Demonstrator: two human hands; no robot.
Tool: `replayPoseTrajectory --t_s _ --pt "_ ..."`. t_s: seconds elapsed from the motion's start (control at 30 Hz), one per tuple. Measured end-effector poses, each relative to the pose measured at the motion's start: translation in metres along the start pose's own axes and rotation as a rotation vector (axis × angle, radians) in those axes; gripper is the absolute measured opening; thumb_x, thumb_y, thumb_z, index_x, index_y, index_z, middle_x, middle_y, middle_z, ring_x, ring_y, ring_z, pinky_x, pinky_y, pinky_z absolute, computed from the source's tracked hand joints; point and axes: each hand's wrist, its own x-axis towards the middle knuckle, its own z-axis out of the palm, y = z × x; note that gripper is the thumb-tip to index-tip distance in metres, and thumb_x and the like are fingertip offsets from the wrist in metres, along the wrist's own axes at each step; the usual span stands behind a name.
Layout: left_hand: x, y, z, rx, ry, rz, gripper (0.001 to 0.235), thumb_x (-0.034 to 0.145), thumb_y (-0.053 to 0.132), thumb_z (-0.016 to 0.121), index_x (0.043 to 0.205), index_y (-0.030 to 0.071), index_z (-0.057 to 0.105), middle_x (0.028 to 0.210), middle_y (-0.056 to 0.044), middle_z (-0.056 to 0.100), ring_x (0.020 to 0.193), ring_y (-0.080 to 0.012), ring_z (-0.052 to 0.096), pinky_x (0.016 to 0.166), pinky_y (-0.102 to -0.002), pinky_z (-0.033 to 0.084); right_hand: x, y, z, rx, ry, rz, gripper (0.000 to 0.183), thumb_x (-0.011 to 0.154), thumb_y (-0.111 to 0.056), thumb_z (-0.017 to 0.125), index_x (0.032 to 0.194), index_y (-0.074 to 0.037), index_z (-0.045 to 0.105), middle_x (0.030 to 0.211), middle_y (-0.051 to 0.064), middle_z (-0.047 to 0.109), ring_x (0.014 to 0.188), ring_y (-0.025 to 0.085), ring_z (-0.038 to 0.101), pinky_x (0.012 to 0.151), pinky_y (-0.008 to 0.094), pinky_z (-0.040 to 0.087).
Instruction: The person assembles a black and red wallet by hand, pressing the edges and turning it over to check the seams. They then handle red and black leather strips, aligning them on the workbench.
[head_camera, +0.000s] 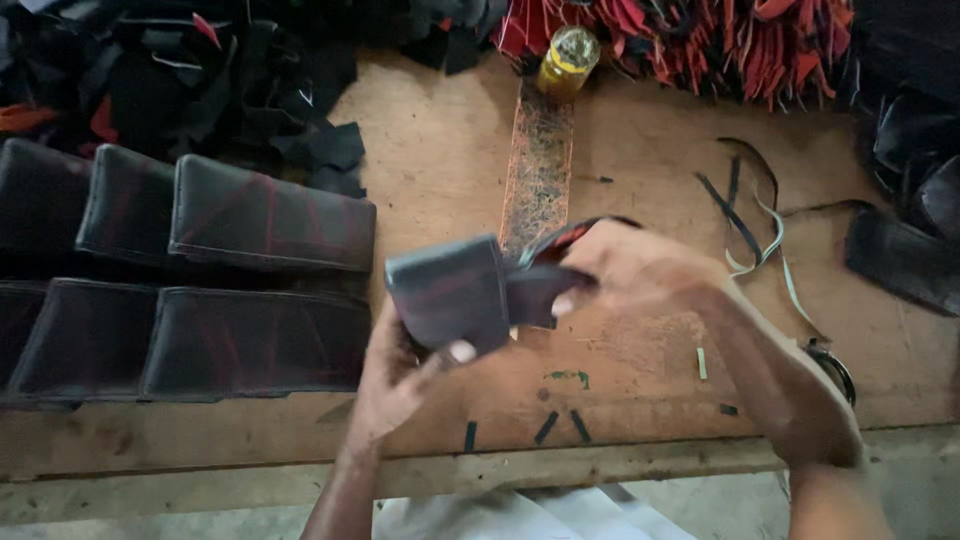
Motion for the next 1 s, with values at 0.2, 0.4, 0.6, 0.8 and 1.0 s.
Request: replayPoseTrajectory --t_s 0.2,0.4,0.6,0.8,1.0 --pt "-0.004 -0.023 0.008 0.095 -0.005 -0.037 0.056 0.078 0.0 0.087 0.128 -0.004 0.062 0.12 -0.014 0.075 0.108 -0.0175 0.071 0.096 -0.035 0.061 -0.001 -0.049 0.017 -0.177 0.118 -0.071 0.037 0.081 -0.034 0.081 0.104 -0.007 0.071 0.1 0.011 0.072 0.093 0.029 0.071 0.08 0.04 0.057" --pt "-0.024 -0.035 0.004 0.133 0.232 0.184 0.056 0.086 0.003 0.081 0.132 -0.002 0.049 0.123 -0.014 0.069 0.106 -0.0175 0.072 0.086 -0.032 0.063 -0.013 -0.036 0.022 0.039 0.704 -0.328 0.086 0.075 -0.029 0.085 0.146 -0.01 0.04 0.143 0.01 0.049 0.135 0.032 0.047 0.111 0.049 0.042" --pt "-0.045 -0.005 0.027 0.408 0.27 0.171 0.076 0.083 0.007 0.081 0.143 -0.005 0.035 0.127 -0.02 0.059 0.114 -0.0256 0.061 0.097 -0.039 0.051 0.039 -0.005 0.043 0.54 0.463 -0.147 0.093 0.072 0.001 0.083 0.151 -0.02 0.038 0.147 0.006 0.047 0.14 0.027 0.046 0.115 0.046 0.043" --pt "-0.05 0.032 0.012 1.023 0.648 0.434 0.096 0.08 0.024 0.087 0.148 0.0 0.025 0.143 -0.023 0.039 0.132 -0.0336 0.043 0.111 -0.05 0.04 0.119 -0.011 0.026 0.199 0.355 -0.416 0.093 0.075 -0.009 0.084 0.154 -0.014 0.034 0.154 0.012 0.042 0.145 0.029 0.041 0.122 0.044 0.034" --pt "-0.059 0.04 0.002 1.445 0.791 0.473 0.108 0.077 0.038 0.091 0.15 -0.005 0.024 0.152 -0.033 0.022 0.143 -0.0467 0.026 0.115 -0.063 0.03 0.168 -0.034 0.038 0.094 0.28 -0.44 0.092 0.081 -0.022 0.082 0.156 -0.009 0.029 0.159 0.016 0.036 0.148 0.032 0.035 0.123 0.044 0.031"
